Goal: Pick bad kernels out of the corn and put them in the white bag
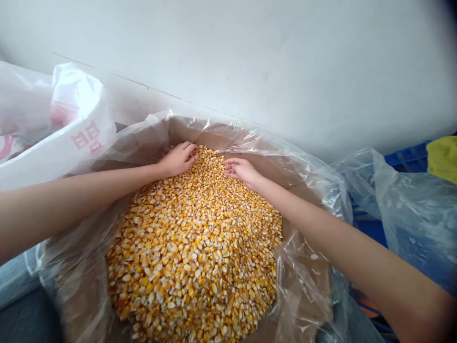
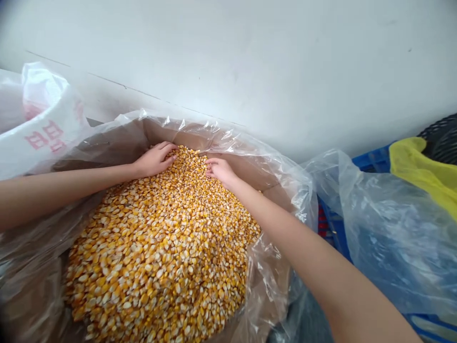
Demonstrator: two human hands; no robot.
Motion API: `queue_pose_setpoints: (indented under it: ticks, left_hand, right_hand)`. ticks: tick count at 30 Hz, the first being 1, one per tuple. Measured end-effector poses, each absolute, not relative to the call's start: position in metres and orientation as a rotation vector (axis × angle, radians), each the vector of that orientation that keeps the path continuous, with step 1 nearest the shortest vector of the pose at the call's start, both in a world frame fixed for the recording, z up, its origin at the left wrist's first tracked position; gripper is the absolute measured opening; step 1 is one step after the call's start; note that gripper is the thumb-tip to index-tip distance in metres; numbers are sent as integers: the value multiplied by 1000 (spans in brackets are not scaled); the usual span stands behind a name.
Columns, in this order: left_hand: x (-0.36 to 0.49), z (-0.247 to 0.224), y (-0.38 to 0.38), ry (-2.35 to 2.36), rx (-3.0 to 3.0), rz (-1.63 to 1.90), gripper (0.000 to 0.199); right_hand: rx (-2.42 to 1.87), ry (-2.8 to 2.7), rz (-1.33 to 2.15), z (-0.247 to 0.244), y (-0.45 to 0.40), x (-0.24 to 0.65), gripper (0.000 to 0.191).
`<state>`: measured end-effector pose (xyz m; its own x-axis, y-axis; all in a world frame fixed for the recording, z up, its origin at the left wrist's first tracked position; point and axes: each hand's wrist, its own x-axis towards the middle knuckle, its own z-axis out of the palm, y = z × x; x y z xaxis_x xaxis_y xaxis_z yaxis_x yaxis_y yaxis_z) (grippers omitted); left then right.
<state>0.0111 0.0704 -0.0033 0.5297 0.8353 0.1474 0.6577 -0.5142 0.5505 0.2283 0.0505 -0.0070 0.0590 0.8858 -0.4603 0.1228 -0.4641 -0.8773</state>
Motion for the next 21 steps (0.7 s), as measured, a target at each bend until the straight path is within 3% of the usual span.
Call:
queue_pose_setpoints:
  ticks: [10,15,21]
  left_hand:
    - [18,-11,76,1085,2131,514,44]
    - [17,-17,70,1152,1858,563,46]
    - [21,-20,65,1121,1511,655,44]
  right_hand:
    - [-1554,-1779,792,-55,54,213,41]
    - [-1654,-1691,985,-59,45,206,40]
    - [-1534,-1074,1514,-53,36,195,44]
